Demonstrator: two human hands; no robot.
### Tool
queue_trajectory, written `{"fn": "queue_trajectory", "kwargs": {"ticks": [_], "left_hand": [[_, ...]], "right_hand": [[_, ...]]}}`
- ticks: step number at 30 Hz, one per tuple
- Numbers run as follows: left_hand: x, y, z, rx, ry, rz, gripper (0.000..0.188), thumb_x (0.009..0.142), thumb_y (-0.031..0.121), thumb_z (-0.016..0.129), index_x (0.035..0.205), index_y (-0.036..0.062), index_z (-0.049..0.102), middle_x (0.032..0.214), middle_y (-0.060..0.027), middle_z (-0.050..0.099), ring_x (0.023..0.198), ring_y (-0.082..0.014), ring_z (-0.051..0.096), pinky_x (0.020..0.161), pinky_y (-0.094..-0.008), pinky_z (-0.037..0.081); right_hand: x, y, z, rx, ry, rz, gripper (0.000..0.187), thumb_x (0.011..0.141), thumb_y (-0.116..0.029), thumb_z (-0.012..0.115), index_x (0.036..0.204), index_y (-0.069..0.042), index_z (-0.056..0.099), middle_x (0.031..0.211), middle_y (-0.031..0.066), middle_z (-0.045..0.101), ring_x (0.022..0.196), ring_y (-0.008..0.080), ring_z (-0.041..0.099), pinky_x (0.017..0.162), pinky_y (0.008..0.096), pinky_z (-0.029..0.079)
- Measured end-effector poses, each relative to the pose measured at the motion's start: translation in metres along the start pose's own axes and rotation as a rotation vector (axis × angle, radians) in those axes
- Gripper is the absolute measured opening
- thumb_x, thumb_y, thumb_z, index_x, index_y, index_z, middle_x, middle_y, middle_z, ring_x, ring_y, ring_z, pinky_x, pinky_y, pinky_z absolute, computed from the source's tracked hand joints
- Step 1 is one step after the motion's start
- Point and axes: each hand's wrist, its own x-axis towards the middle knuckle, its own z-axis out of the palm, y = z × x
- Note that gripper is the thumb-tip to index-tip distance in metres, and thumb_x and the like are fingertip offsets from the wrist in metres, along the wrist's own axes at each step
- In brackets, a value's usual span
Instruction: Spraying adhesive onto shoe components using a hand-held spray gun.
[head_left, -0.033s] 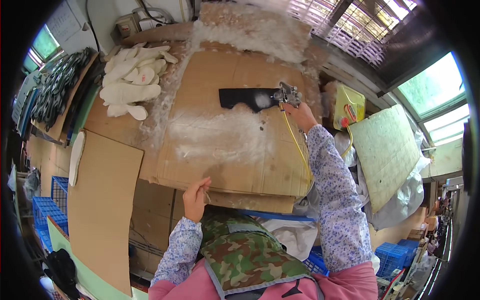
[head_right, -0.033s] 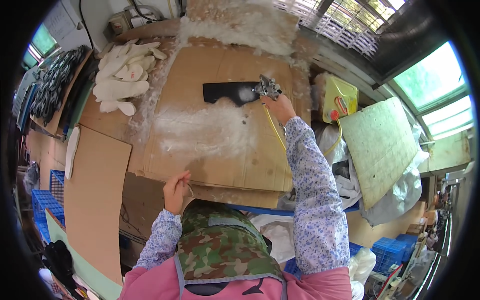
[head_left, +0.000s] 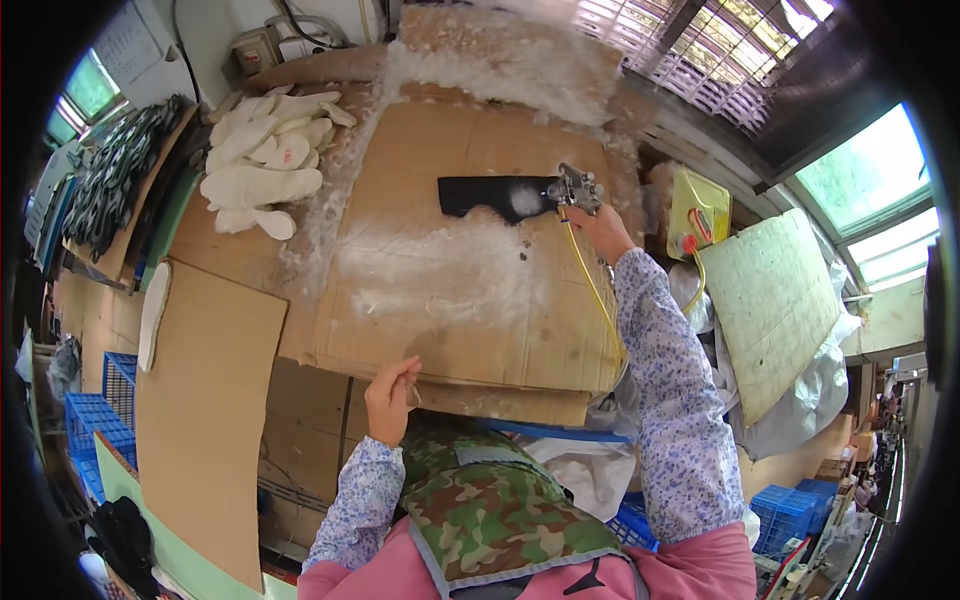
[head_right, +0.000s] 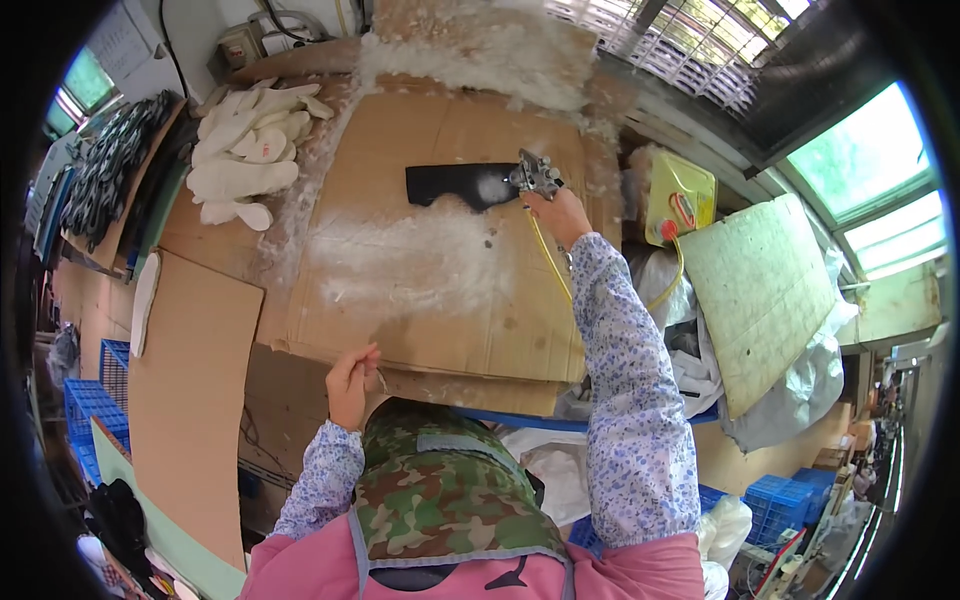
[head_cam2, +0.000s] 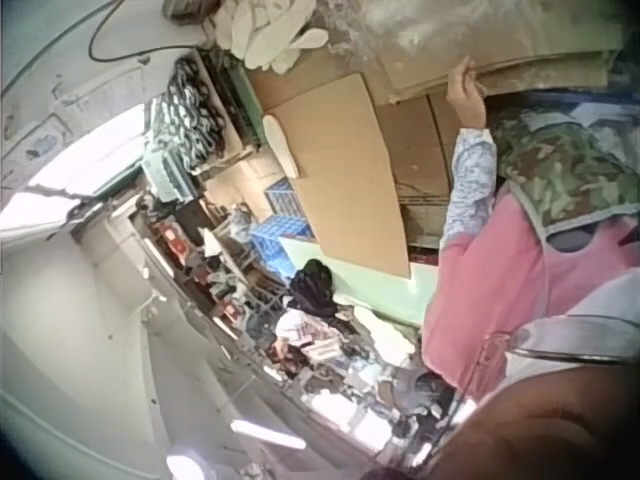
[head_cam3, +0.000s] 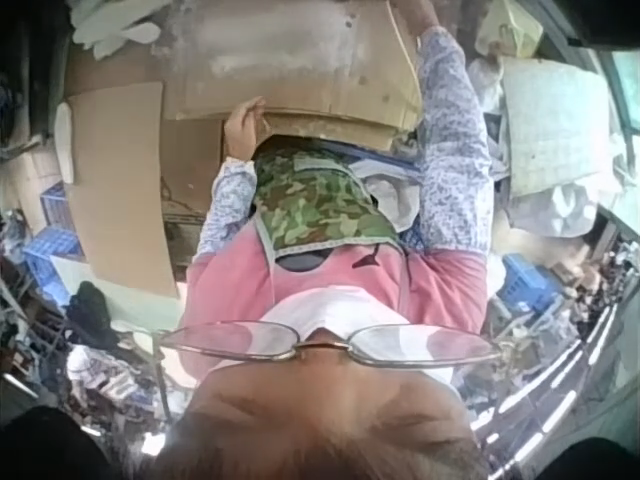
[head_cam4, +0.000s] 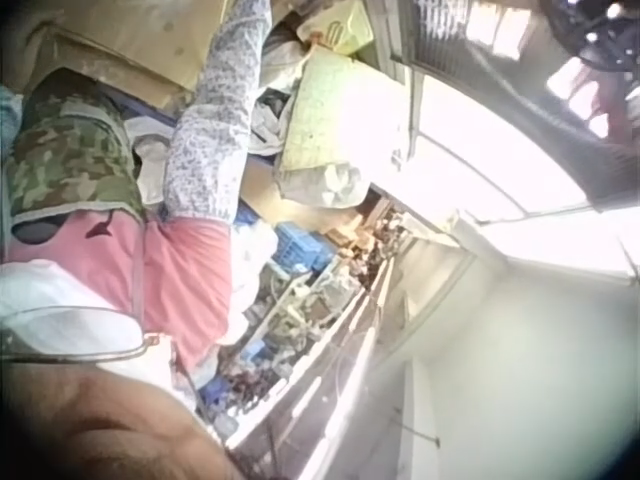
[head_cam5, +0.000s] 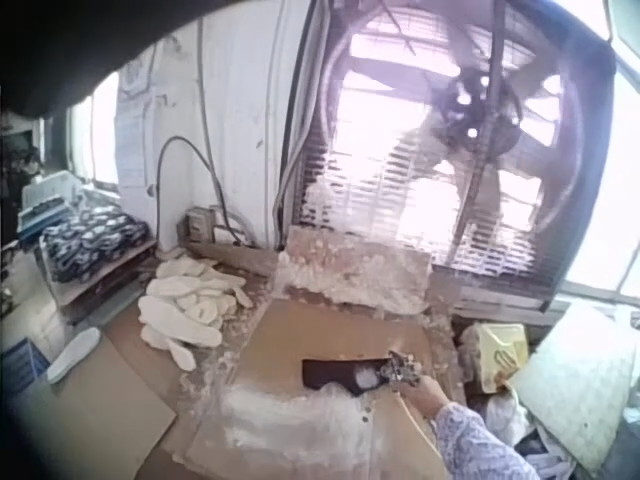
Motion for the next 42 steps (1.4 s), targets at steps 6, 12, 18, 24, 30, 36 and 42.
{"fn": "queue_trajectory", "kwargs": {"ticks": [6,12,18,24,30,36,42], "left_hand": [[-0.018,0.004,-0.001,0.038,0.026,0.011,0.03,0.09,-0.006,0.042,0.109,0.0002,0.063,0.092,-0.0086,0.064,0.079,-0.0143,0.058,0.075,-0.026,0.048],[-0.03,-0.005,0.004,0.042,-0.017,0.031,0.029,0.093,-0.004,0.041,0.112,0.0011,0.061,0.095,-0.0065,0.063,0.081,-0.0116,0.058,0.075,-0.0245,0.048],[-0.037,0.008,0.014,0.058,-0.043,0.051,0.029,0.091,-0.006,0.041,0.109,0.001,0.064,0.091,-0.0078,0.064,0.077,-0.0125,0.057,0.071,-0.0243,0.048],[-0.041,0.005,0.013,0.047,-0.037,0.069,0.029,0.092,-0.006,0.042,0.109,0.0019,0.064,0.091,-0.0084,0.064,0.075,-0.013,0.058,0.07,-0.0253,0.05],[-0.04,0.011,0.015,0.055,-0.048,0.081,0.03,0.092,-0.006,0.042,0.109,0.0028,0.064,0.09,-0.009,0.063,0.074,-0.0142,0.058,0.07,-0.0257,0.05],[-0.026,0.013,0.015,0.084,-0.092,0.114,0.033,0.089,-0.009,0.041,0.109,0.0027,0.064,0.089,-0.0099,0.064,0.074,-0.0158,0.058,0.069,-0.0267,0.05],[0.02,0.02,0.003,0.131,-0.235,0.15,0.035,0.086,-0.01,0.041,0.109,0.0025,0.064,0.089,-0.012,0.064,0.075,-0.018,0.059,0.069,-0.0273,0.049]], "right_hand": [[0.007,0.011,0.0,0.004,-0.015,-0.039,0.039,0.079,-0.038,0.066,0.07,-0.001,0.063,0.067,0.0084,0.06,0.063,0.0191,0.053,0.061,0.0351,0.042],[0.01,0.016,0.002,0.044,-0.013,-0.064,0.039,0.079,-0.038,0.066,0.066,-0.002,0.062,0.067,0.0086,0.06,0.063,0.0189,0.053,0.061,0.0347,0.042],[0.014,0.028,0.001,0.073,-0.003,-0.096,0.037,0.078,-0.037,0.067,0.066,-0.002,0.062,0.066,0.0081,0.06,0.063,0.0188,0.053,0.061,0.0343,0.041],[0.011,0.017,0.004,0.074,-0.064,-0.054,0.034,0.081,-0.033,0.066,0.065,-0.004,0.06,0.069,0.0038,0.058,0.067,0.0154,0.05,0.063,0.0314,0.039],[0.018,0.024,0.006,0.097,-0.054,-0.073,0.033,0.081,-0.033,0.066,0.068,-0.004,0.061,0.07,0.0039,0.059,0.068,0.0159,0.051,0.064,0.0317,0.039],[0.024,0.008,0.019,-0.01,0.026,-0.058,0.038,0.078,-0.039,0.067,0.076,0.0,0.065,0.074,0.0123,0.065,0.072,0.0244,0.061,0.069,0.037,0.045],[0.04,0.016,0.032,-0.073,0.026,0.011,0.045,0.078,-0.043,0.066,0.086,0.002,0.067,0.08,0.0173,0.066,0.08,0.0307,0.064,0.074,0.0398,0.046]]}}
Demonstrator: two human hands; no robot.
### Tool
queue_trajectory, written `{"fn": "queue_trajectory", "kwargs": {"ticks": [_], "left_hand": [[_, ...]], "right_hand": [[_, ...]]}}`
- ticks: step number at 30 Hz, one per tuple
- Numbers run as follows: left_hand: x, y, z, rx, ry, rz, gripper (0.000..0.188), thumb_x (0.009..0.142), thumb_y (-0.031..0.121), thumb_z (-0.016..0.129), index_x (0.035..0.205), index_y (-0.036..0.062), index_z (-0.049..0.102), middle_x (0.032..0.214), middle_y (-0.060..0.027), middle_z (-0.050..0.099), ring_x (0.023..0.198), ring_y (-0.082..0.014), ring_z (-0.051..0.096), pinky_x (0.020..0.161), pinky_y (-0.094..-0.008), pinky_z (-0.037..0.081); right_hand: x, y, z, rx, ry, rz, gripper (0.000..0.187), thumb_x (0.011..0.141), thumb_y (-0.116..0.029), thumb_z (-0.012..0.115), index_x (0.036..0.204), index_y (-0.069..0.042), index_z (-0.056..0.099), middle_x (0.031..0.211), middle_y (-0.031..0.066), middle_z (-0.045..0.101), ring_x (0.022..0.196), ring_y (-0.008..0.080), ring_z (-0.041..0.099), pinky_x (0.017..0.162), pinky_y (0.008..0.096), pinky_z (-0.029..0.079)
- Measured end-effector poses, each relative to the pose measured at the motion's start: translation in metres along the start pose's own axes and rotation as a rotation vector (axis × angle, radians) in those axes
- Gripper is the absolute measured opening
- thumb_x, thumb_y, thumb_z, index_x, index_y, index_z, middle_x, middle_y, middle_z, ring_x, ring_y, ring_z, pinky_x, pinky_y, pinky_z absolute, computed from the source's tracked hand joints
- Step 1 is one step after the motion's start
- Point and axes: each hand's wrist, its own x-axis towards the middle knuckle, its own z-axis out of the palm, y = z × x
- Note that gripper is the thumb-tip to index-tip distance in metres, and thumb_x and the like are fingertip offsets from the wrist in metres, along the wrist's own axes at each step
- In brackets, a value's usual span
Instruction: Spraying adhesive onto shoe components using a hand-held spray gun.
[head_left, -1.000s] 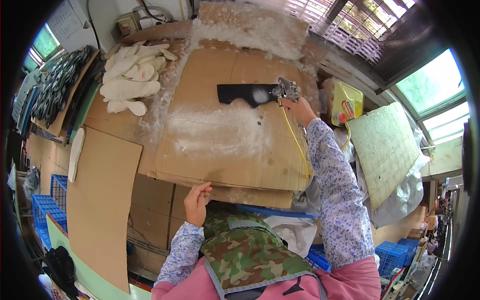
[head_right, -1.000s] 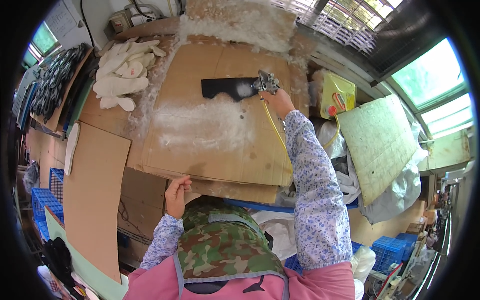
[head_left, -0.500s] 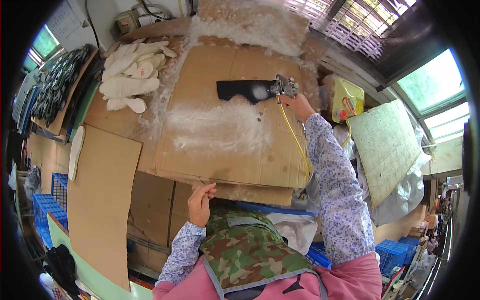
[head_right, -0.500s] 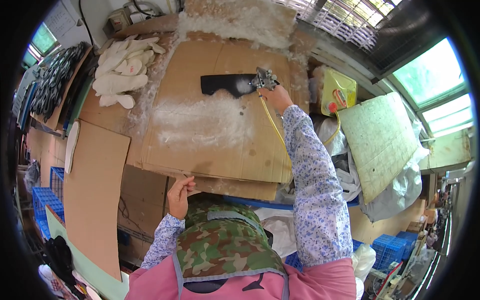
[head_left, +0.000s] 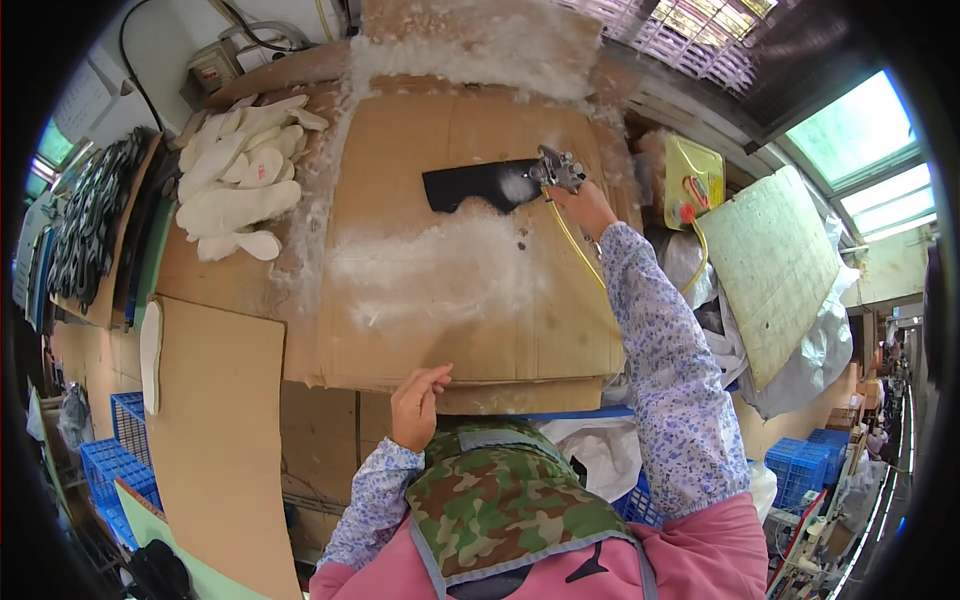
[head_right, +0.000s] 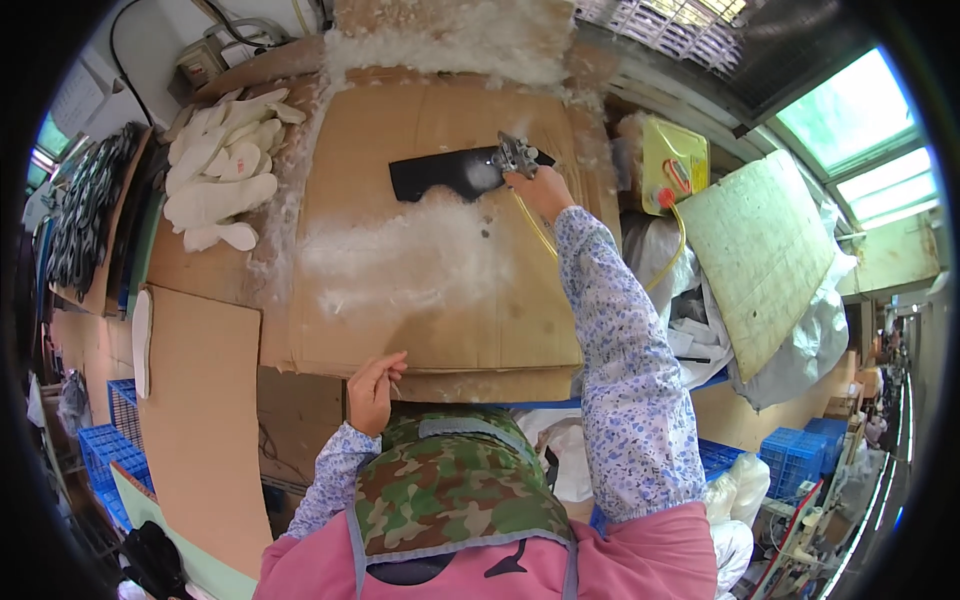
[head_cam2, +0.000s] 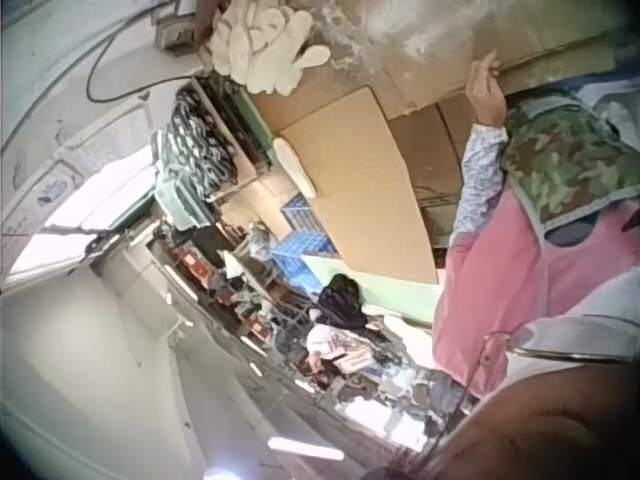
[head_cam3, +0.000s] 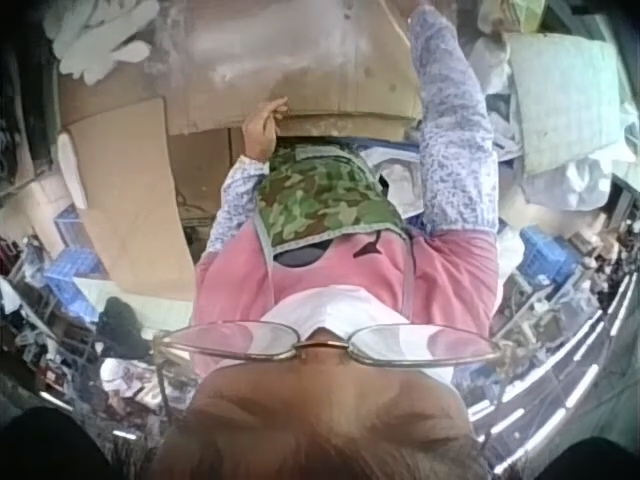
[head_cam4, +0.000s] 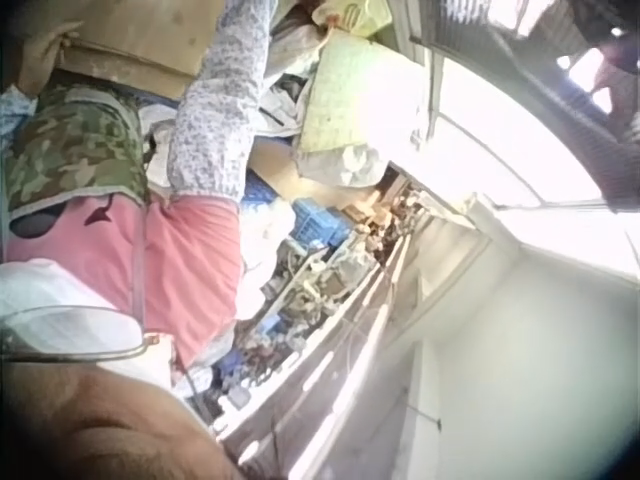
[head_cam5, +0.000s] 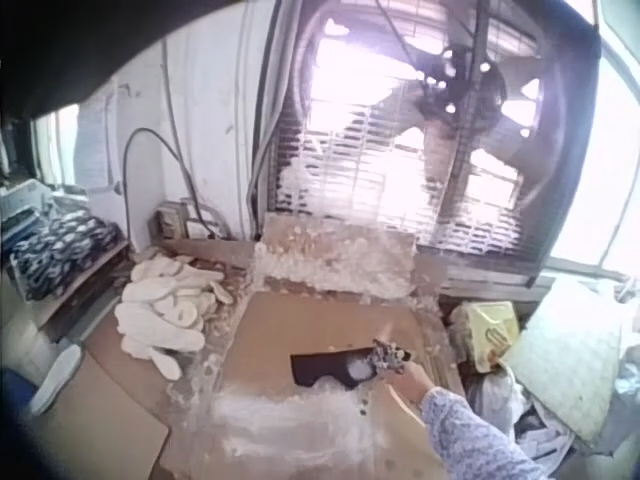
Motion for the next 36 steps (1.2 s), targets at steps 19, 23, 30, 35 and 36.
{"fn": "queue_trajectory", "kwargs": {"ticks": [19,23,30,35,36], "left_hand": [[0.298,-0.058,0.03,0.842,-0.163,0.504,0.041,0.077,-0.001,0.05,0.118,0.0044,0.058,0.127,-0.0089,0.052,0.114,-0.0286,0.047,0.101,-0.0429,0.035],[0.304,-0.053,0.032,0.91,-0.393,0.357,0.042,0.077,0.0,0.052,0.118,0.0057,0.058,0.125,-0.0045,0.053,0.113,-0.0248,0.047,0.1,-0.0427,0.036],[0.305,-0.055,0.031,0.931,-0.388,0.367,0.039,0.076,0.002,0.053,0.114,0.0067,0.061,0.114,-0.0026,0.055,0.109,-0.0228,0.047,0.095,-0.0416,0.039],[0.309,-0.052,0.03,0.965,-0.427,0.341,0.036,0.079,0.003,0.052,0.113,0.0068,0.062,0.111,-0.0035,0.054,0.109,-0.0234,0.047,0.091,-0.0399,0.042],[0.309,-0.051,0.03,0.969,-0.449,0.319,0.035,0.08,0.003,0.052,0.113,0.0066,0.062,0.111,-0.0037,0.054,0.109,-0.0236,0.047,0.09,-0.0391,0.044]], "right_hand": [[-0.006,-0.035,0.017,0.049,-0.025,0.14,0.041,0.082,-0.039,0.065,0.089,0.002,0.065,0.079,0.0138,0.065,0.076,0.0242,0.06,0.072,0.0367,0.045],[-0.017,-0.046,0.012,0.019,-0.046,0.162,0.041,0.082,-0.039,0.065,0.088,0.002,0.065,0.077,0.0132,0.064,0.074,0.0235,0.059,0.071,0.0367,0.045],[-0.013,-0.047,0.023,-0.015,-0.034,0.128,0.041,0.082,-0.039,0.065,0.089,0.002,0.066,0.077,0.0136,0.064,0.073,0.0251,0.061,0.069,0.0369,0.045],[-0.015,-0.052,0.024,-0.009,-0.03,0.115,0.041,0.082,-0.038,0.064,0.09,0.002,0.066,0.077,0.0132,0.065,0.073,0.0253,0.06,0.069,0.037,0.045],[-0.016,-0.054,0.023,-0.01,-0.031,0.113,0.041,0.082,-0.038,0.064,0.09,0.002,0.066,0.077,0.0132,0.065,0.073,0.0253,0.06,0.069,0.037,0.045]]}}
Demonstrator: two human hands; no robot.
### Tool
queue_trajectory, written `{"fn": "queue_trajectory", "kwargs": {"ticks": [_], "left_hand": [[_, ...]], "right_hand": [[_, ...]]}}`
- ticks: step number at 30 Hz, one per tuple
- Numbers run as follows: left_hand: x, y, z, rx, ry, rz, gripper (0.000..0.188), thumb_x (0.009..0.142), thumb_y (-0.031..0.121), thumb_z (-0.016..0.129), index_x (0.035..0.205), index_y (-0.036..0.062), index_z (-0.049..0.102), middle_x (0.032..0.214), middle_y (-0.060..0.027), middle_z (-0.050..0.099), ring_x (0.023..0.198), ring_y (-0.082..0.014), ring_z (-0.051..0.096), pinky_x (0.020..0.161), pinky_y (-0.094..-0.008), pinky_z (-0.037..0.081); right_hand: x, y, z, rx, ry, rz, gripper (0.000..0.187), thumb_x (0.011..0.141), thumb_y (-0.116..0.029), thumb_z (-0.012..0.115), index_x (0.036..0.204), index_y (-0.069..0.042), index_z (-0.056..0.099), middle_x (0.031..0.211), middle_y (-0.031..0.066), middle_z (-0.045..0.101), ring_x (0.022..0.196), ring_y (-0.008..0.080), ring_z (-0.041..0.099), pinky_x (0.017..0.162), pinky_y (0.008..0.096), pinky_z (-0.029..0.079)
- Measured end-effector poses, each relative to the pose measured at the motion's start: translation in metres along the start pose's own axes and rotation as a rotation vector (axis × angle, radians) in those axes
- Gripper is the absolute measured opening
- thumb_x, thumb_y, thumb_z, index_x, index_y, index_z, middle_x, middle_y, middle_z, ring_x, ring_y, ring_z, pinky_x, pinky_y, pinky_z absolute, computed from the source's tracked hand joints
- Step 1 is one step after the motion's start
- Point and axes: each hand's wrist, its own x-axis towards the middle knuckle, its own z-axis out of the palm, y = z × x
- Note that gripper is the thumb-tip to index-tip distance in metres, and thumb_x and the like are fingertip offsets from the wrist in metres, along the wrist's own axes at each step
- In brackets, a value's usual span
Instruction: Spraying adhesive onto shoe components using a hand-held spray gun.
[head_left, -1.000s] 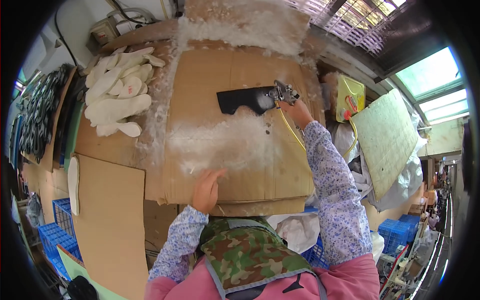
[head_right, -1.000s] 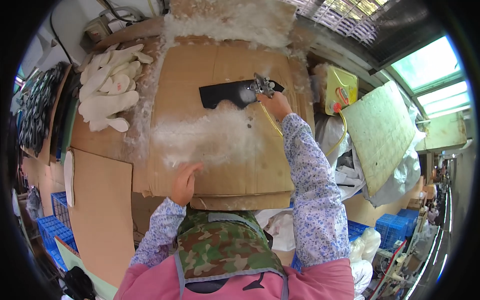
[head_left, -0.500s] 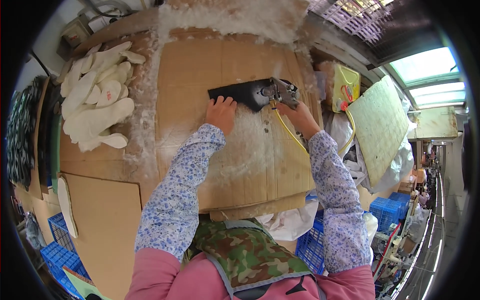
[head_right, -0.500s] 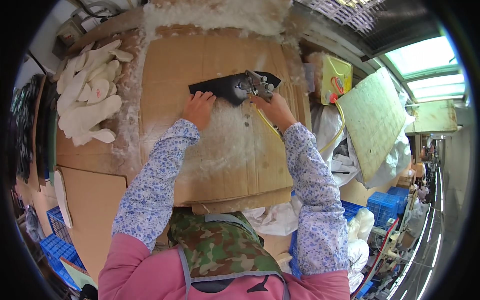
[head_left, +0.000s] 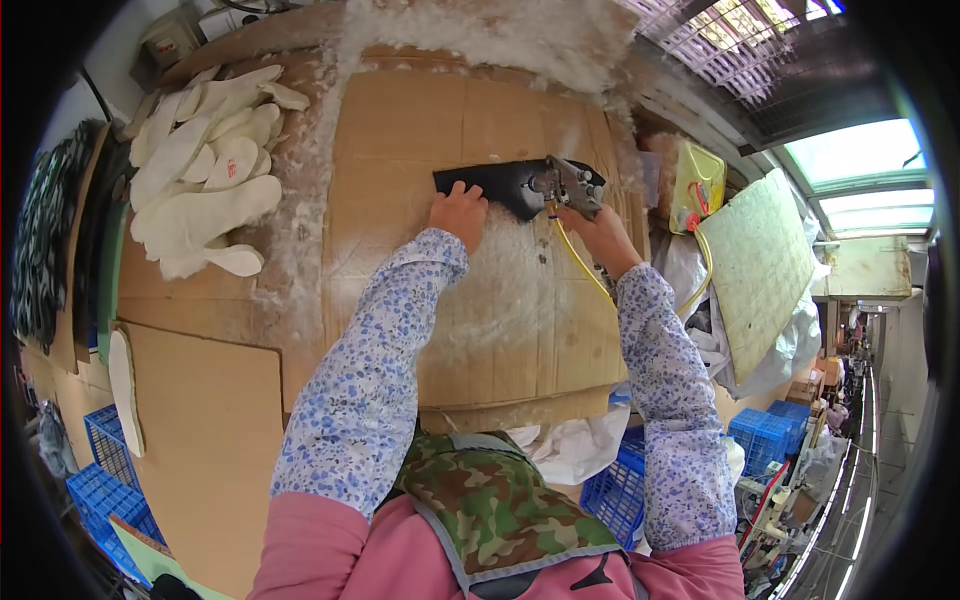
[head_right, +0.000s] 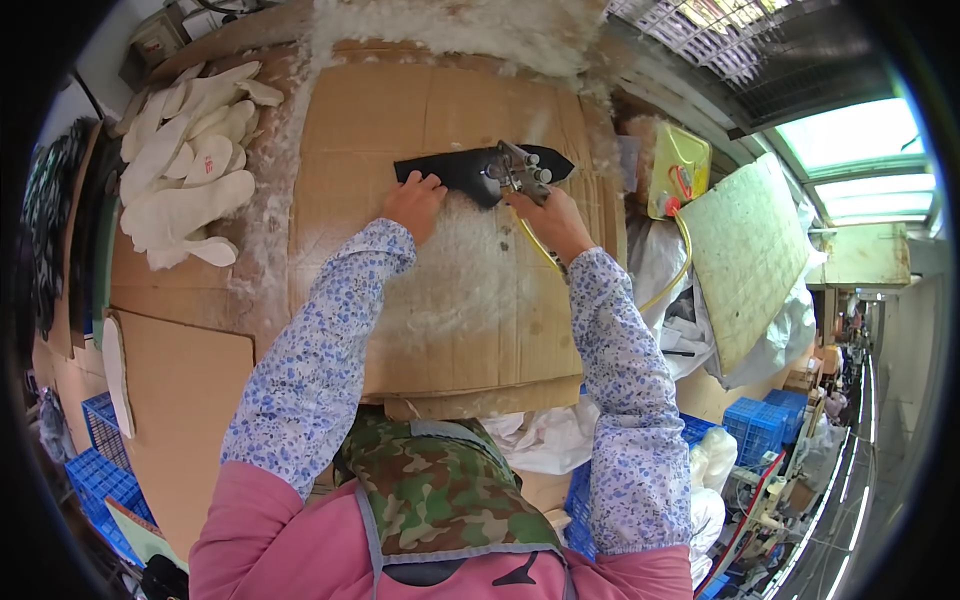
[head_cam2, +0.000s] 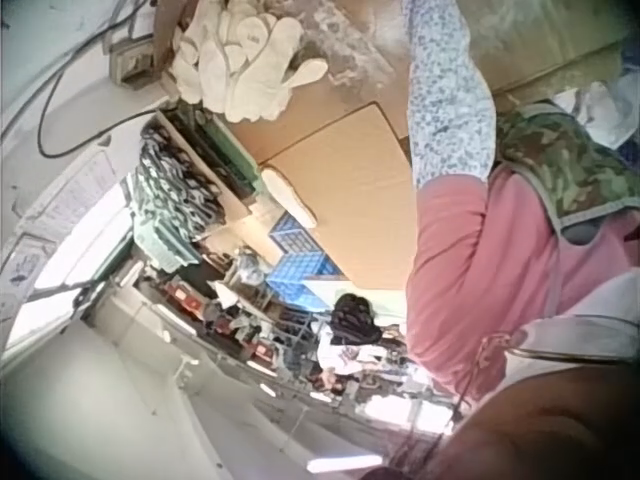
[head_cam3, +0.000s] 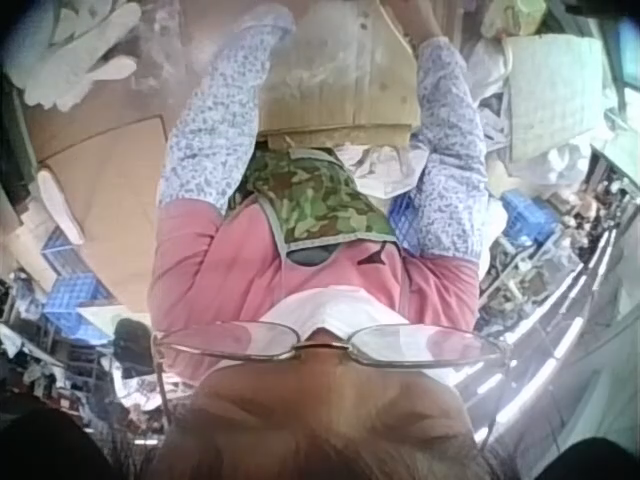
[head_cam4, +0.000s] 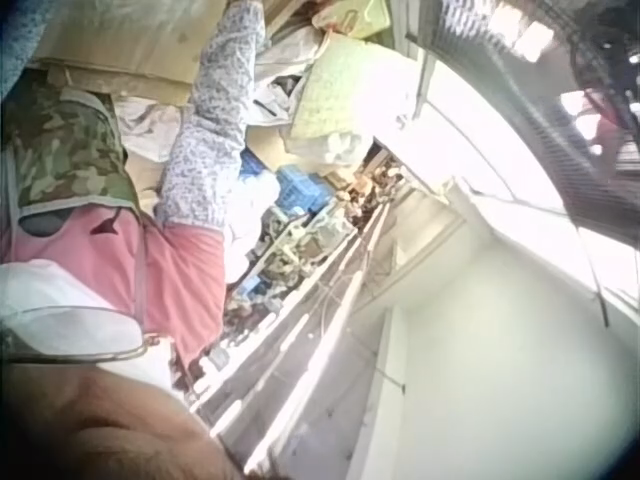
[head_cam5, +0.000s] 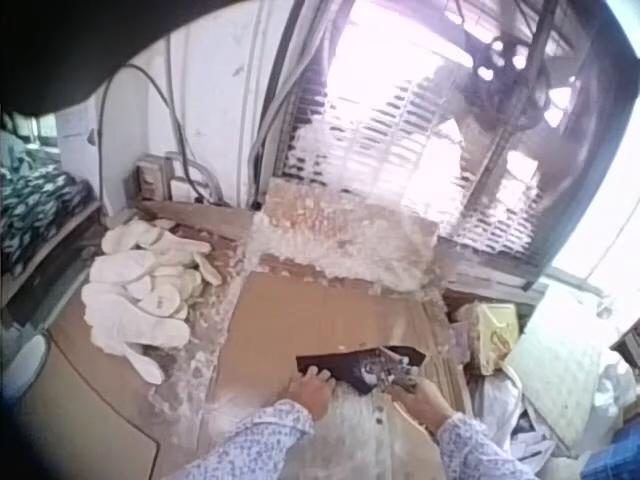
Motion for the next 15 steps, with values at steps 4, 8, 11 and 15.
{"fn": "queue_trajectory", "kwargs": {"ticks": [4,8,11,15], "left_hand": [[0.0003,0.002,-0.0006,0.003,-0.006,0.002,0.033,0.082,0.004,0.051,0.114,0.0062,0.061,0.112,-0.0043,0.053,0.108,-0.0237,0.047,0.089,-0.0384,0.045],[0.0008,0.0013,0.0009,-0.004,0.03,0.003,0.025,0.083,0.006,0.052,0.105,0.0064,0.063,0.11,-0.0053,0.054,0.108,-0.0238,0.047,0.086,-0.0396,0.046],[0.0015,0.0044,-0.0035,0.003,-0.04,-0.013,0.033,0.083,0.004,0.05,0.115,0.0059,0.061,0.114,-0.0055,0.053,0.109,-0.0246,0.047,0.09,-0.0386,0.045],[0.0011,0.004,-0.0057,0.006,-0.052,-0.017,0.033,0.083,0.004,0.05,0.115,0.0058,0.061,0.114,-0.0061,0.052,0.109,-0.0247,0.046,0.09,-0.0382,0.046]], "right_hand": [[-0.0035,-0.0031,-0.0038,-0.007,0.002,0.012,0.04,0.083,-0.038,0.064,0.091,0.001,0.066,0.077,0.0126,0.065,0.074,0.0238,0.06,0.07,0.0361,0.045],[-0.0031,-0.0018,-0.0037,0.007,0.005,-0.015,0.039,0.083,-0.038,0.064,0.091,0.001,0.066,0.078,0.0123,0.065,0.074,0.0235,0.06,0.07,0.0356,0.045],[-0.0034,-0.0003,-0.0051,-0.002,0.001,0.007,0.04,0.083,-0.038,0.064,0.09,0.001,0.066,0.078,0.0124,0.065,0.074,0.0239,0.061,0.071,0.0359,0.045],[-0.0026,-0.0023,-0.0045,-0.019,-0.004,0.01,0.041,0.083,-0.039,0.064,0.09,0.001,0.065,0.078,0.0128,0.065,0.075,0.0246,0.061,0.071,0.0362,0.045]]}}
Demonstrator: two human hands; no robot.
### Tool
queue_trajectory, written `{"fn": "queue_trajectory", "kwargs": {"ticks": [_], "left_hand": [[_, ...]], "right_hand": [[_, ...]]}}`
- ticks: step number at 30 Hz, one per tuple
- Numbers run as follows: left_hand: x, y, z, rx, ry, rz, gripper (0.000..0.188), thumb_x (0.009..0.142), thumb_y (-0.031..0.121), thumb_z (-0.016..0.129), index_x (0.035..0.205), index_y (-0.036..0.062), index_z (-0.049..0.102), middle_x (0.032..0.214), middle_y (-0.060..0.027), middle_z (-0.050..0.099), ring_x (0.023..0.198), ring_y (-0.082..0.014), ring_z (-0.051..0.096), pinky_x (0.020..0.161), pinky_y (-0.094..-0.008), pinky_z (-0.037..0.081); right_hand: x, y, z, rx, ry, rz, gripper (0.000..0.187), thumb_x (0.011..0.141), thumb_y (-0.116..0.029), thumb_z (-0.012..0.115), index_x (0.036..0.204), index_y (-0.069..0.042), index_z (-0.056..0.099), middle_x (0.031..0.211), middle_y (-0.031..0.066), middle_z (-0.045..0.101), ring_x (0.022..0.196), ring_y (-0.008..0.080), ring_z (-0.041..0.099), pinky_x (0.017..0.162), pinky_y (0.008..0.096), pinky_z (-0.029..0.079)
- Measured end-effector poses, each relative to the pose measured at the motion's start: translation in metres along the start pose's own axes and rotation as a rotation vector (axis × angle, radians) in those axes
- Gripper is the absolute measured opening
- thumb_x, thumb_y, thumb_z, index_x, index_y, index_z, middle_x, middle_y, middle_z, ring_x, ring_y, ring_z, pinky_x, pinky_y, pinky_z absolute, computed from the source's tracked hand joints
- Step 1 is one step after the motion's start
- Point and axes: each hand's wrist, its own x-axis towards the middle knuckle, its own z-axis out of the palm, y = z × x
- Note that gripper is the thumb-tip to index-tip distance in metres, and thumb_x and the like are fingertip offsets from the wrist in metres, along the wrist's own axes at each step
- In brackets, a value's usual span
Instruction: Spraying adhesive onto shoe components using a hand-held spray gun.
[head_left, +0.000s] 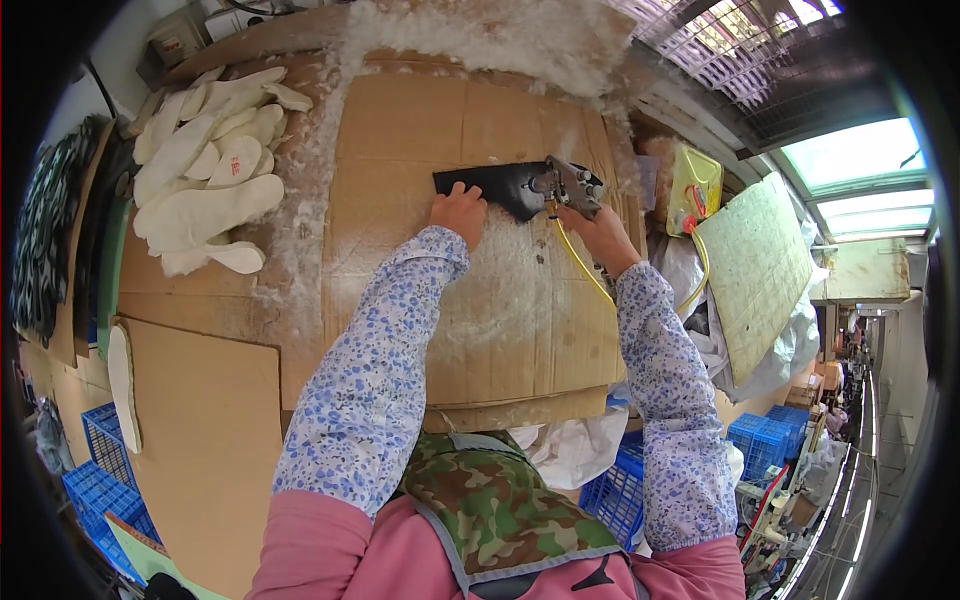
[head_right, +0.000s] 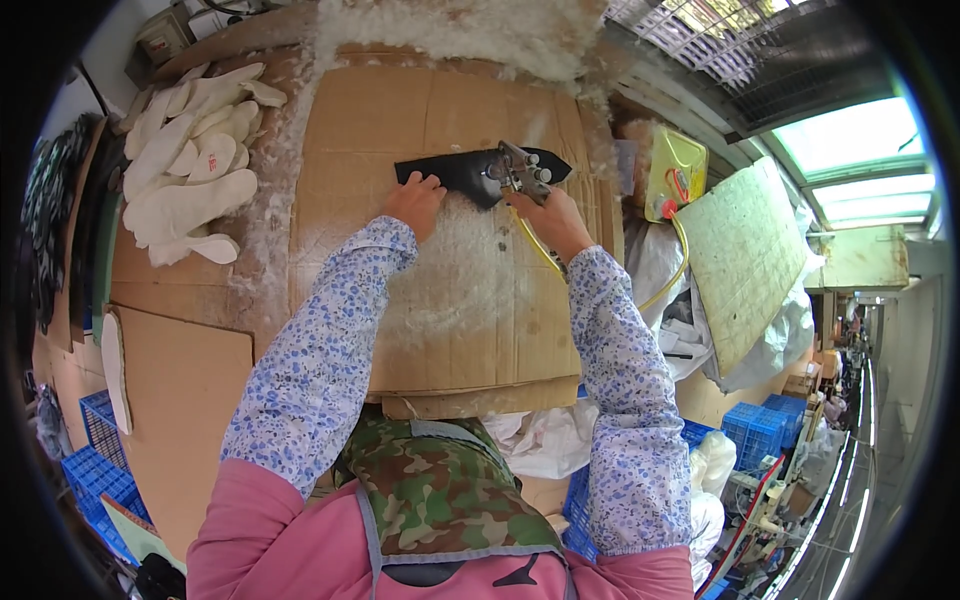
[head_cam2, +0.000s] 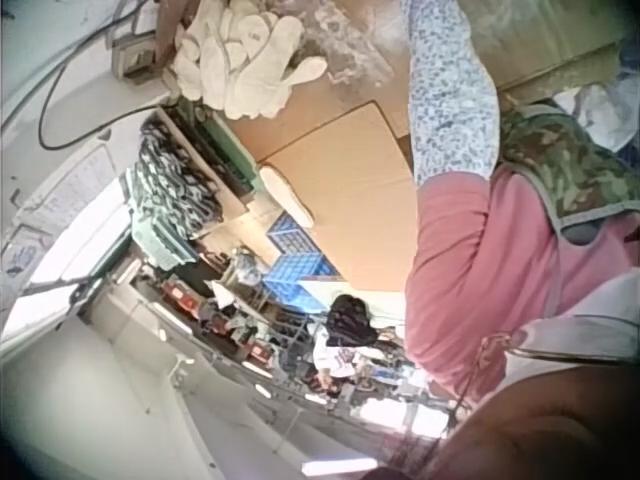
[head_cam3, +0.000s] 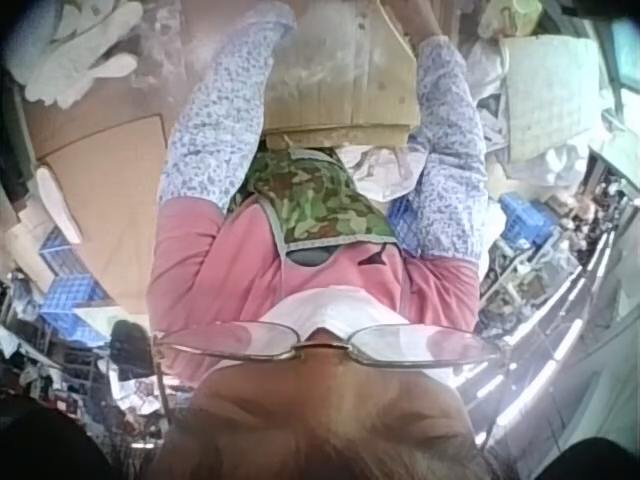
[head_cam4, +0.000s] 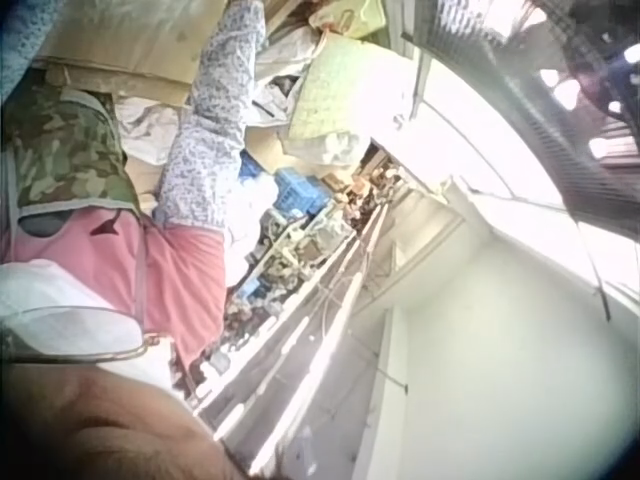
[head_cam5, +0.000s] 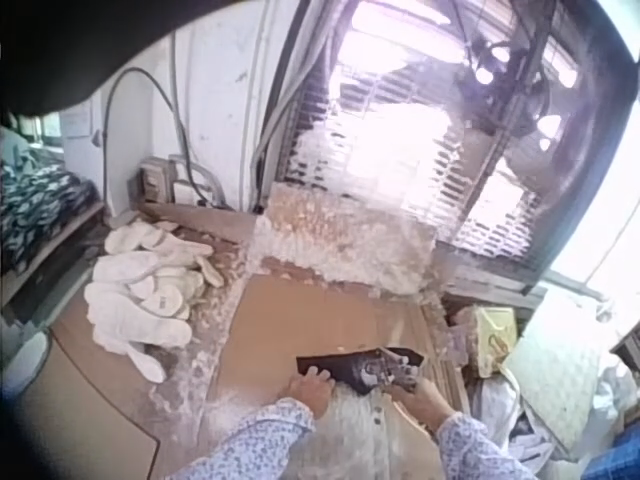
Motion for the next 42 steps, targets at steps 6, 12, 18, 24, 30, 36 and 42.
{"fn": "queue_trajectory", "kwargs": {"ticks": [6,12,18,24,30,36,42], "left_hand": [[0.001,0.001,-0.001,0.001,-0.005,0.005,0.032,0.084,0.003,0.051,0.114,0.0054,0.061,0.113,-0.0063,0.053,0.109,-0.0248,0.047,0.09,-0.0381,0.046],[0.0,-0.001,0.0,-0.004,-0.001,0.003,0.031,0.084,0.003,0.05,0.113,0.0057,0.062,0.113,-0.0062,0.053,0.11,-0.0247,0.047,0.09,-0.0383,0.046],[0.0,0.0,-0.001,-0.005,-0.003,0.002,0.032,0.084,0.003,0.05,0.114,0.006,0.061,0.115,-0.0061,0.053,0.111,-0.0249,0.046,0.09,-0.0385,0.046],[0.001,0.0,0.0,0.001,-0.001,0.008,0.03,0.084,0.005,0.05,0.112,0.006,0.061,0.114,-0.0063,0.053,0.11,-0.0247,0.047,0.09,-0.0385,0.046],[0.001,-0.003,0.01,-0.008,0.142,0.022,0.018,0.083,0.009,0.052,0.093,0.0073,0.068,0.105,-0.0046,0.056,0.107,-0.0223,0.048,0.082,-0.0391,0.046],[0.002,-0.001,0.006,-0.005,0.043,0.012,0.027,0.084,0.005,0.05,0.109,0.006,0.063,0.111,-0.0062,0.054,0.108,-0.0248,0.047,0.088,-0.0383,0.047],[0.001,-0.002,0.004,0.01,0.051,0.021,0.027,0.084,0.005,0.05,0.107,0.005,0.064,0.11,-0.0068,0.054,0.107,-0.025,0.048,0.087,-0.0378,0.047]], "right_hand": [[0.002,0.003,-0.001,-0.016,0.005,-0.007,0.041,0.083,-0.039,0.064,0.09,0.002,0.065,0.078,0.0132,0.065,0.075,0.0253,0.061,0.071,0.0367,0.045],[0.0,-0.003,-0.001,-0.032,-0.011,-0.002,0.042,0.082,-0.04,0.065,0.09,0.002,0.066,0.079,0.0131,0.065,0.075,0.0252,0.061,0.072,0.0371,0.046],[0.0,-0.006,-0.002,-0.042,-0.012,0.023,0.042,0.083,-0.04,0.065,0.091,0.001,0.066,0.078,0.0126,0.066,0.075,0.025,0.061,0.071,0.0366,0.046],[0.003,-0.002,-0.002,-0.043,-0.018,0.021,0.041,0.083,-0.04,0.065,0.09,0.001,0.066,0.078,0.0121,0.065,0.075,0.0242,0.061,0.07,0.0364,0.045],[0.007,0.003,-0.001,-0.028,-0.016,-0.004,0.043,0.083,-0.041,0.065,0.089,0.001,0.065,0.078,0.0129,0.065,0.075,0.0255,0.06,0.07,0.0368,0.045],[0.005,0.002,-0.001,-0.04,-0.011,-0.003,0.043,0.082,-0.041,0.066,0.087,0.002,0.065,0.077,0.0133,0.065,0.073,0.026,0.06,0.069,0.0369,0.045],[0.003,-0.002,0.0,-0.004,-0.016,-0.01,0.041,0.082,-0.04,0.067,0.086,0.002,0.066,0.076,0.0123,0.065,0.072,0.0241,0.059,0.068,0.0364,0.045]]}}
